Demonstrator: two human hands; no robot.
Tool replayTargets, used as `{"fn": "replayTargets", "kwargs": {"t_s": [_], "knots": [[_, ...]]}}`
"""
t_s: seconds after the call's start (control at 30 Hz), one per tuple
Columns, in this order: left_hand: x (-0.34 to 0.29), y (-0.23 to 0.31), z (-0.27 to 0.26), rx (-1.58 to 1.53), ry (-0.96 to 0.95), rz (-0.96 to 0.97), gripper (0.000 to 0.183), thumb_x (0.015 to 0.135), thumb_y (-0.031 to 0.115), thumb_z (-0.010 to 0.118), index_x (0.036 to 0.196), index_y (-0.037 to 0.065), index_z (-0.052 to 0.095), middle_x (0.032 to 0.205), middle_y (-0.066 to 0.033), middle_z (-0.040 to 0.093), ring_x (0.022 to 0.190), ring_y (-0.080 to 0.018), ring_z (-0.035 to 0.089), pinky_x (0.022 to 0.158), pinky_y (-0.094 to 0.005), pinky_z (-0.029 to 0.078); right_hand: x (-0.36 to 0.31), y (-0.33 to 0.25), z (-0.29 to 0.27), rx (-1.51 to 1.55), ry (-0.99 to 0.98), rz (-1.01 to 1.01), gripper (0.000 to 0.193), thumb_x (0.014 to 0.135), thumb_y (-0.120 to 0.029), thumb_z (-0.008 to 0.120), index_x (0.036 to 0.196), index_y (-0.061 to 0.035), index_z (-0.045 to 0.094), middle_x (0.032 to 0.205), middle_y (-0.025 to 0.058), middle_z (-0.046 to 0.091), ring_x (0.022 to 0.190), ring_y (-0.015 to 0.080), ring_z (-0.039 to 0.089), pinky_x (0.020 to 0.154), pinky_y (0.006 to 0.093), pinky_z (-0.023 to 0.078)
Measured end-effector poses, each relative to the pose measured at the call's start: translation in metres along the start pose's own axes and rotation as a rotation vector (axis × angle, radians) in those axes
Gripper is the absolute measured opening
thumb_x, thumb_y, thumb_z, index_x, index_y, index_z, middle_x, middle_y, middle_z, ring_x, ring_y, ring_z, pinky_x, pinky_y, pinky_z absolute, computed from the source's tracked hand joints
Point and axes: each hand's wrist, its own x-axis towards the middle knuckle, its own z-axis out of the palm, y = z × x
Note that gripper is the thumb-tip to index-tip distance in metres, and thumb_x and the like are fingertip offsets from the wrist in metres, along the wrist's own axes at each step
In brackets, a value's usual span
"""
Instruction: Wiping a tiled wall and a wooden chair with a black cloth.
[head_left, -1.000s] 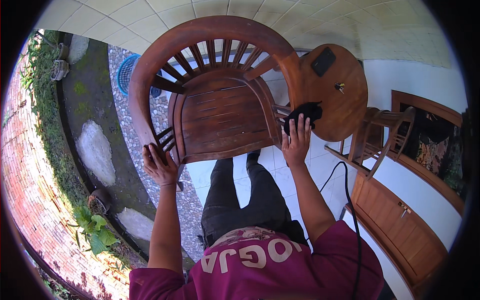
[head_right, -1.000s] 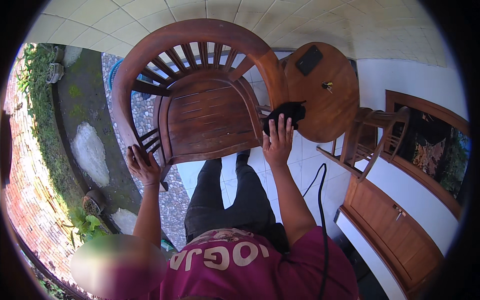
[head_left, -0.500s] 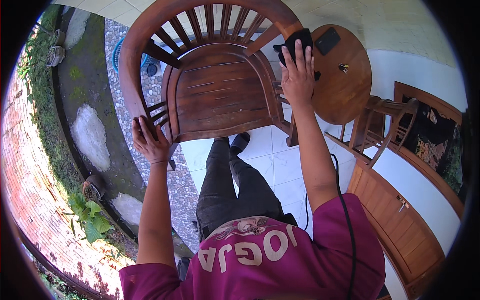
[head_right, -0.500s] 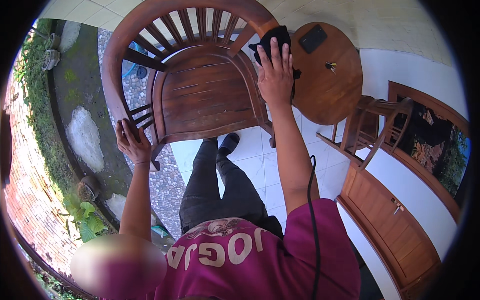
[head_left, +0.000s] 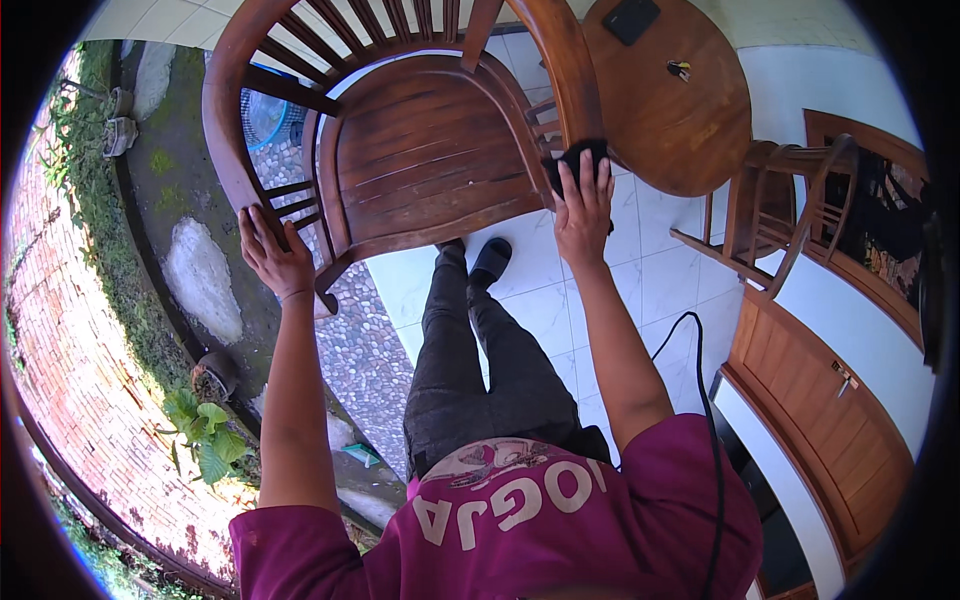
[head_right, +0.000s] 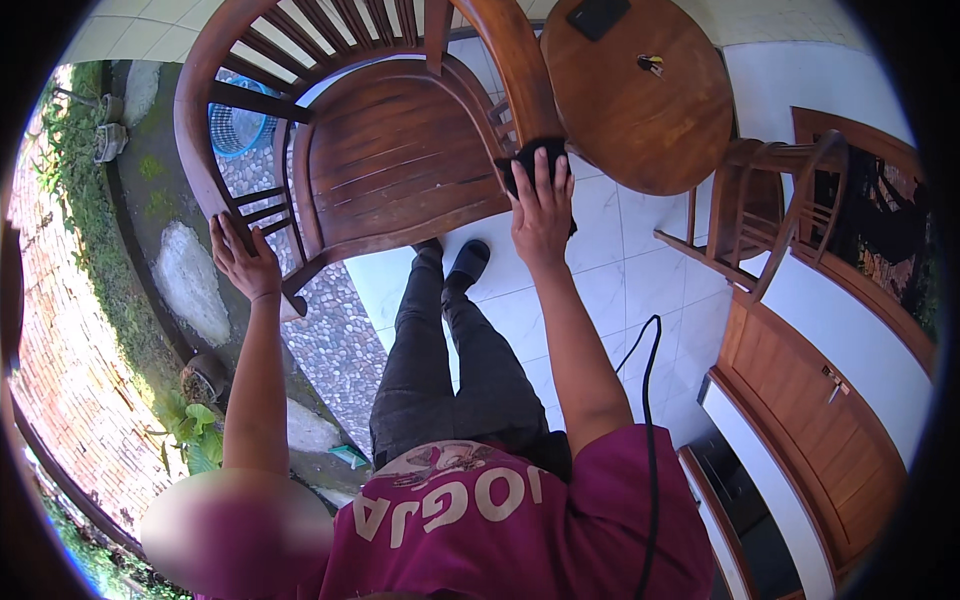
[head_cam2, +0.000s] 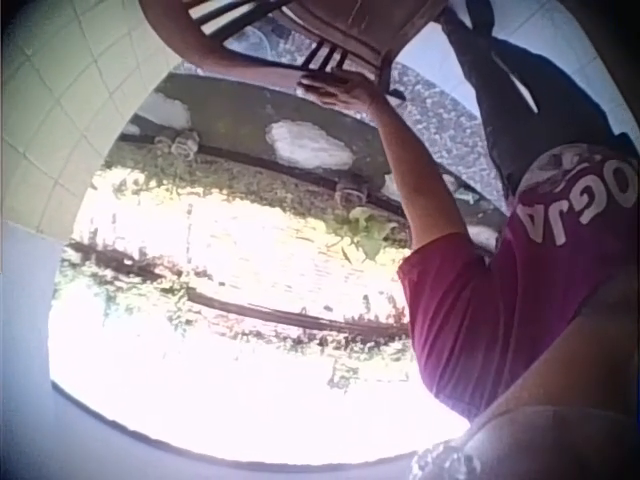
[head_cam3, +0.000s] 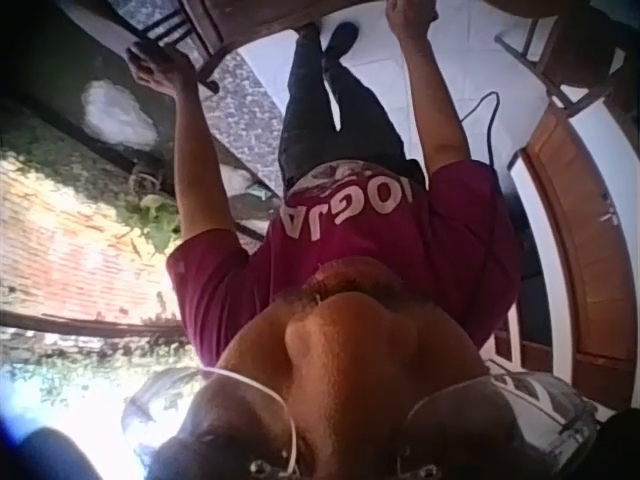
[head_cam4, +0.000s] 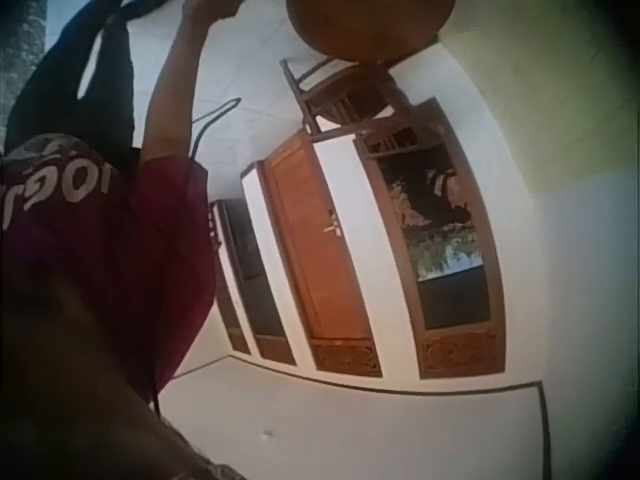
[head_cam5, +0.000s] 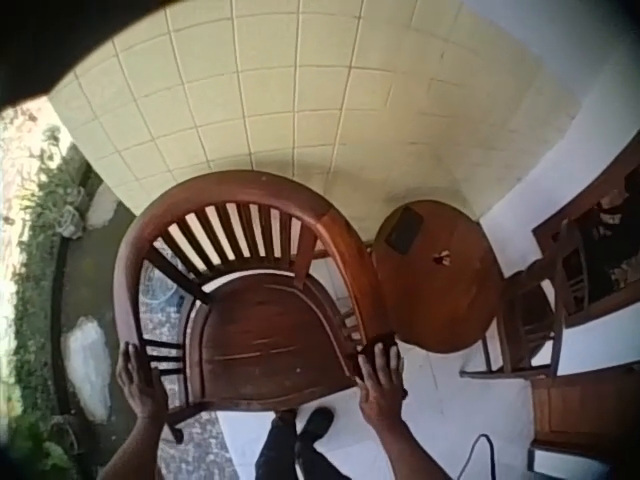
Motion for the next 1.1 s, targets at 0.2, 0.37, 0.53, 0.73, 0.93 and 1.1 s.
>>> {"fn": "replayTargets", "kwargs": {"t_s": [0.2, 0.37, 0.53, 0.73, 0.93, 1.1], "knots": [[0.001, 0.003, -0.003, 0.021, 0.018, 0.039, 0.064, 0.109, 0.034, 0.064, 0.166, 0.009, 0.05, 0.169, -0.0186, 0.049, 0.147, -0.041, 0.052, 0.123, -0.0528, 0.041, 0.086, 0.006, 0.003, 0.04, 0.087, -0.124, 0.053, 0.109, -0.02, 0.065, 0.162, -0.0216, 0.056, 0.177, 0.0136, 0.038, 0.162, 0.048, 0.033, 0.131, 0.0662, 0.028], [0.002, 0.004, -0.002, 0.019, -0.003, 0.007, 0.063, 0.11, 0.033, 0.062, 0.167, 0.009, 0.049, 0.171, -0.0187, 0.046, 0.149, -0.0416, 0.05, 0.125, -0.0511, 0.04, -0.027, 0.003, -0.007, 0.049, -0.002, -0.021, 0.064, 0.104, -0.012, 0.07, 0.165, -0.0216, 0.053, 0.18, 0.0155, 0.035, 0.167, 0.0474, 0.026, 0.133, 0.0645, 0.025], [-0.004, 0.0, 0.001, -0.016, -0.019, -0.003, 0.066, 0.111, 0.038, 0.062, 0.169, 0.011, 0.046, 0.172, -0.0161, 0.045, 0.152, -0.0414, 0.047, 0.127, -0.0527, 0.037, -0.101, 0.006, 0.001, 0.077, 0.05, 0.005, 0.063, 0.104, -0.01, 0.07, 0.164, -0.0196, 0.054, 0.179, 0.017, 0.035, 0.167, 0.0478, 0.025, 0.134, 0.0665, 0.023], [-0.005, -0.002, 0.004, -0.05, 0.012, -0.006, 0.065, 0.111, 0.039, 0.063, 0.167, 0.01, 0.048, 0.171, -0.0171, 0.047, 0.151, -0.0402, 0.049, 0.125, -0.0524, 0.038, -0.061, -0.009, 0.024, 0.072, 0.233, 0.313, 0.052, 0.121, -0.032, 0.039, 0.166, -0.0062, 0.046, 0.172, 0.0199, 0.044, 0.16, 0.0452, 0.038, 0.131, 0.0581, 0.033], [-0.001, 0.001, 0.002, -0.034, 0.025, 0.0, 0.064, 0.112, 0.042, 0.062, 0.166, 0.009, 0.05, 0.169, -0.017, 0.048, 0.151, -0.0397, 0.049, 0.124, -0.0524, 0.039, -0.048, -0.03, 0.029, 0.622, 0.416, 1.059, 0.049, 0.121, -0.031, 0.043, 0.159, -0.001, 0.051, 0.163, 0.027, 0.049, 0.154, 0.0413, 0.045, 0.123, 0.0511, 0.045], [-0.003, -0.002, 0.004, -0.042, 0.051, 0.037, 0.064, 0.112, 0.041, 0.062, 0.166, 0.009, 0.049, 0.17, -0.0171, 0.048, 0.151, -0.0399, 0.049, 0.124, -0.0528, 0.038, -0.064, -0.014, 0.028, 0.0, 0.388, 0.358, 0.047, 0.12, -0.03, 0.044, 0.155, 0.0006, 0.053, 0.153, 0.0275, 0.058, 0.129, 0.0446, 0.066, 0.11, 0.0516, 0.055]]}}
